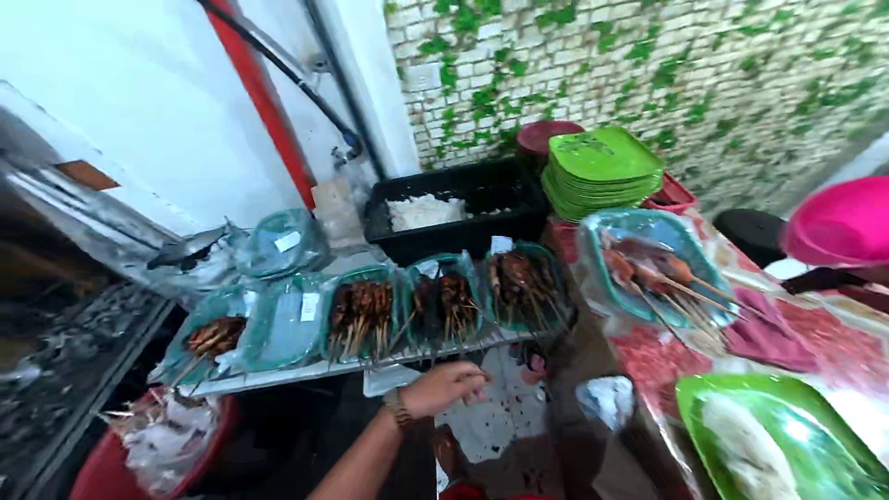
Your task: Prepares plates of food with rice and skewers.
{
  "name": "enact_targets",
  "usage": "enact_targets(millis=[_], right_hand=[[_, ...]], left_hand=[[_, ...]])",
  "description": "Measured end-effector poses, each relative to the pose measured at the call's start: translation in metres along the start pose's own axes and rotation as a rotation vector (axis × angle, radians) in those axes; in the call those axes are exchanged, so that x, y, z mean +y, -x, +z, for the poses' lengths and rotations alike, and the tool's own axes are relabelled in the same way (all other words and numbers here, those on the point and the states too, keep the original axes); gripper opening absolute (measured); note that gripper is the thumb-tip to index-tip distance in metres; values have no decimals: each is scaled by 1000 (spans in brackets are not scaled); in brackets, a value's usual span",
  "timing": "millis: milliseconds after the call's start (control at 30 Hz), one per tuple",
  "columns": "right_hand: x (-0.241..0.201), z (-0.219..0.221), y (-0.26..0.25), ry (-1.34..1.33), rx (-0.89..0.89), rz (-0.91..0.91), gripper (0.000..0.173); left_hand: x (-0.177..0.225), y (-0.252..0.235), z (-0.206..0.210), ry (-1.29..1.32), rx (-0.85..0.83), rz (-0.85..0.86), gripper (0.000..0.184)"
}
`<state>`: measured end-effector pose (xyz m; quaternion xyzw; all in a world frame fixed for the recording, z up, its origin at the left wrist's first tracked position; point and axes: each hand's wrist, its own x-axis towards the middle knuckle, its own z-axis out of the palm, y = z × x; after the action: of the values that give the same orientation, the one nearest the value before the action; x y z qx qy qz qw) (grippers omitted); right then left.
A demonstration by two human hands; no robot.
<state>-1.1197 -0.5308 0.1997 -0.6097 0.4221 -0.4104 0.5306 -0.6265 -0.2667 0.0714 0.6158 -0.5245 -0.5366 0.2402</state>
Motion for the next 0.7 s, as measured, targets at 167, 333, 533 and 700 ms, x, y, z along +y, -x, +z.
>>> enact_targets(millis=[167, 333, 533, 700], right_hand=[[-25, 203, -105, 47, -82, 112, 33], [22, 367, -241, 398, -168, 119, 41], [105, 505, -387, 1180, -464, -407, 40], [192, 569, -486, 1393, -786, -867, 26]], left_hand=[[-59, -11, -167, -30, 583, -34, 39], [-80, -105, -281, -227, 843, -62, 46], [-100, -235, -329, -643, 858, -134, 48], [-115, -263, -323, -795, 935, -303, 46]])
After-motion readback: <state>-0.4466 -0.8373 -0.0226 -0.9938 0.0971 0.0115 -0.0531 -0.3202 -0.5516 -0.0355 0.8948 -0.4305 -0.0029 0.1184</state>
